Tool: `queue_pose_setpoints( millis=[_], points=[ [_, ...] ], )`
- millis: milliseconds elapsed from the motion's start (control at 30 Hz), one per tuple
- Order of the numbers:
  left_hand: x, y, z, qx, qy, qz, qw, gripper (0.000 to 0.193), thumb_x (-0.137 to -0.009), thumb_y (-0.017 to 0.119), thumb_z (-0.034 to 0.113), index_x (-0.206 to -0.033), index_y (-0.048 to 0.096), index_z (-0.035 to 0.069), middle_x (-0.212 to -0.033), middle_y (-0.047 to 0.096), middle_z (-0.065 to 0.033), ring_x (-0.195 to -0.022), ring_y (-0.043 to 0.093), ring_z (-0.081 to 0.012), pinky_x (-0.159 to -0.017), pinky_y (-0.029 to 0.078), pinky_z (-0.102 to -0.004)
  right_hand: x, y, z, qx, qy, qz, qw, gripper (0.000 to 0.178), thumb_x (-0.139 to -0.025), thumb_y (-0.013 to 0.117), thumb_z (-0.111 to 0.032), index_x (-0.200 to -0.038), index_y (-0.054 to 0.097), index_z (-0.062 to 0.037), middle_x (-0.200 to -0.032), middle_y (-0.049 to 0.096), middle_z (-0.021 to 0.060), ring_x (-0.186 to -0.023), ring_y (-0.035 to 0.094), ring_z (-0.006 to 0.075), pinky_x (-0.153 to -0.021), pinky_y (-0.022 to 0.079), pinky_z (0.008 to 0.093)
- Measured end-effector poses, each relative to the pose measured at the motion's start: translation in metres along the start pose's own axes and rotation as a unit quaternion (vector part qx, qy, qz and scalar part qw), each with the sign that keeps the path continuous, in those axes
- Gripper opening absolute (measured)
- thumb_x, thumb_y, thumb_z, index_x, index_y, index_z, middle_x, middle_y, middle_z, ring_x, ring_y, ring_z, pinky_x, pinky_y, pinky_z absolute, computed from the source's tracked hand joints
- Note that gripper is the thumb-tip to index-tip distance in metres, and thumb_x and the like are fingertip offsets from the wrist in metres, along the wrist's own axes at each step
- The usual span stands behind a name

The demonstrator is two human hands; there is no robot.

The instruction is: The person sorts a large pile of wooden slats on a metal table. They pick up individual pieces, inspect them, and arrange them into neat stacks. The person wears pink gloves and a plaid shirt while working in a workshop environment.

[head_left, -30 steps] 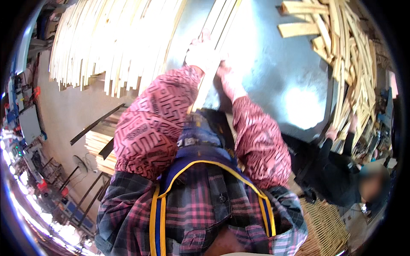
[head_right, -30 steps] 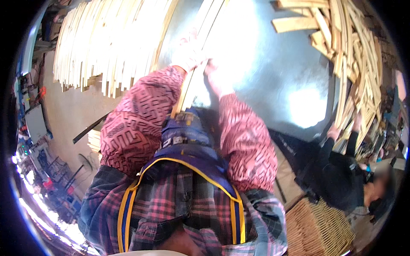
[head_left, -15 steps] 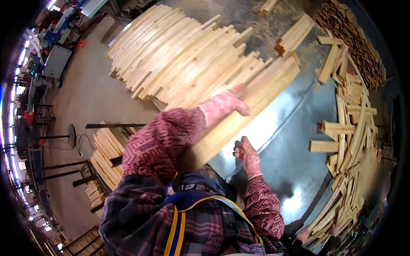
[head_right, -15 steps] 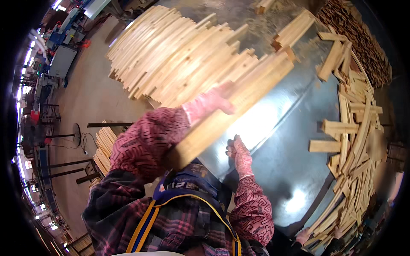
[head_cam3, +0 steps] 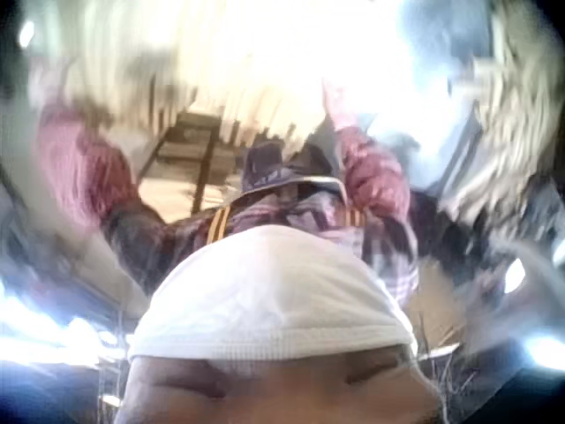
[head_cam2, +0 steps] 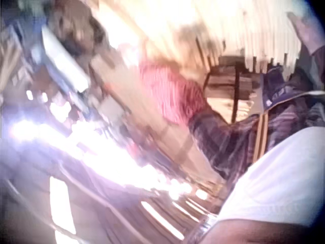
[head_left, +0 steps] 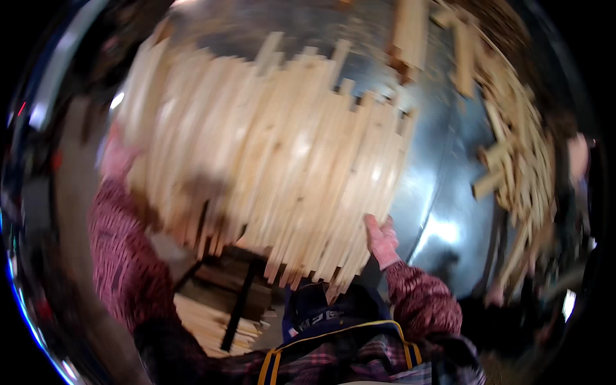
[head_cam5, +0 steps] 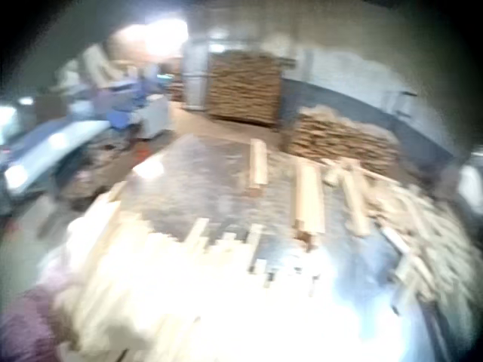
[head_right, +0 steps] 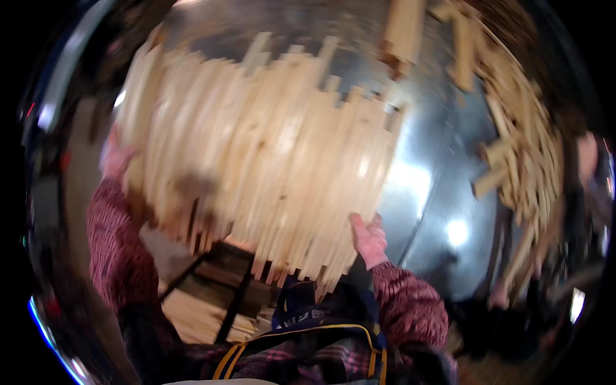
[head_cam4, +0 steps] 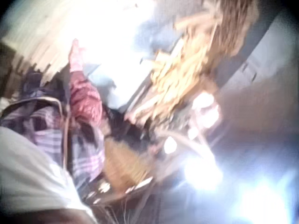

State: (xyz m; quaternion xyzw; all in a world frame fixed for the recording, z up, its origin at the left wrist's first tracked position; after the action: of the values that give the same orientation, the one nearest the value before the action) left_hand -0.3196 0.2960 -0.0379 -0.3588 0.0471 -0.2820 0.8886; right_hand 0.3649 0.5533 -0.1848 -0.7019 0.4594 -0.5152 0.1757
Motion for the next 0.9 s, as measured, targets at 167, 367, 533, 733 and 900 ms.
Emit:
queue_pose_setpoints(
  millis=[167, 367, 533, 733, 900],
  points=[
    [-0.030, 0.028, -0.114, -0.052, -0.124, -0.019, 0.991, 0.097, -0.075, 0.071, 0.013, -0.160, 0.023, 0.014, -0.128, 0.054, -0.0119, -0.113, 0.055, -0.0249, -0.098, 0.048, -0.0422, -0.003, 0.002, -0.005, 0.052, -0.025, -0.038, 0.998, 0.091, -0.085, 0.063, -0.070, -0.145, 0.044, -0.0045, -0.125, 0.065, 0.0240, -0.118, 0.062, 0.0390, -0.102, 0.047, 0.0429],
    [0.069, 0.155, 0.087, -0.354, 0.015, 0.075, 0.932, 0.072, -0.083, 0.070, 0.027, -0.147, 0.043, 0.009, -0.145, 0.047, -0.0234, -0.137, 0.044, -0.0421, -0.118, 0.031, -0.0534, -0.013, -0.010, 0.013, -0.051, -0.143, -0.107, 0.983, 0.085, -0.093, 0.058, -0.063, -0.149, 0.040, -0.0010, -0.138, 0.057, 0.0255, -0.129, 0.056, 0.0376, -0.107, 0.046, 0.0438],
    [0.263, 0.310, 0.212, -0.377, 0.303, 0.015, 0.875, 0.088, -0.077, 0.075, 0.020, -0.155, 0.036, 0.008, -0.152, 0.043, -0.0224, -0.141, 0.040, -0.0430, -0.119, 0.033, -0.0510, -0.101, -0.151, 0.050, 0.047, -0.328, 0.282, 0.900, 0.058, -0.094, 0.064, -0.045, -0.139, 0.055, -0.0090, -0.123, 0.065, 0.0209, -0.110, 0.067, 0.0340, -0.097, 0.051, 0.0415],
    [0.416, 0.381, 0.282, -0.267, 0.307, -0.088, 0.910, 0.087, -0.074, 0.080, 0.020, -0.151, 0.043, 0.009, -0.149, 0.045, -0.0231, -0.138, 0.042, -0.0424, -0.117, 0.035, -0.0508, -0.307, -0.332, 0.134, -0.627, 0.051, 0.134, 0.765, 0.056, -0.089, 0.074, -0.048, -0.116, 0.059, -0.0018, -0.071, 0.053, 0.0047, -0.050, 0.048, 0.0183, -0.050, 0.044, 0.0348],
    [0.397, 0.485, 0.428, -0.161, 0.233, -0.208, 0.936, 0.075, -0.086, 0.073, 0.029, -0.151, 0.043, 0.007, -0.142, 0.052, -0.0239, -0.131, 0.052, -0.0375, -0.110, 0.043, -0.0417, -0.296, -0.353, 0.125, -0.401, -0.196, 0.090, 0.890, 0.028, -0.085, 0.075, -0.022, -0.104, 0.066, -0.0040, -0.082, 0.067, 0.0127, -0.070, 0.067, 0.0293, -0.058, 0.056, 0.0396]
  ],
)
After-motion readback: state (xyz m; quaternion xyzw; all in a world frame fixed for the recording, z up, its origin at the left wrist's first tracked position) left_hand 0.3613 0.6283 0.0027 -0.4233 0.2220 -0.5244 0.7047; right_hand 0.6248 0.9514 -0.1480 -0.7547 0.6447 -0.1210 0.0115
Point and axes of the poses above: each hand's wrist, its own x-axis away from the middle knuckle, its own y-axis out of the palm, z = x × y, the point moved 8 cm from there along -x, towards the middle knuckle
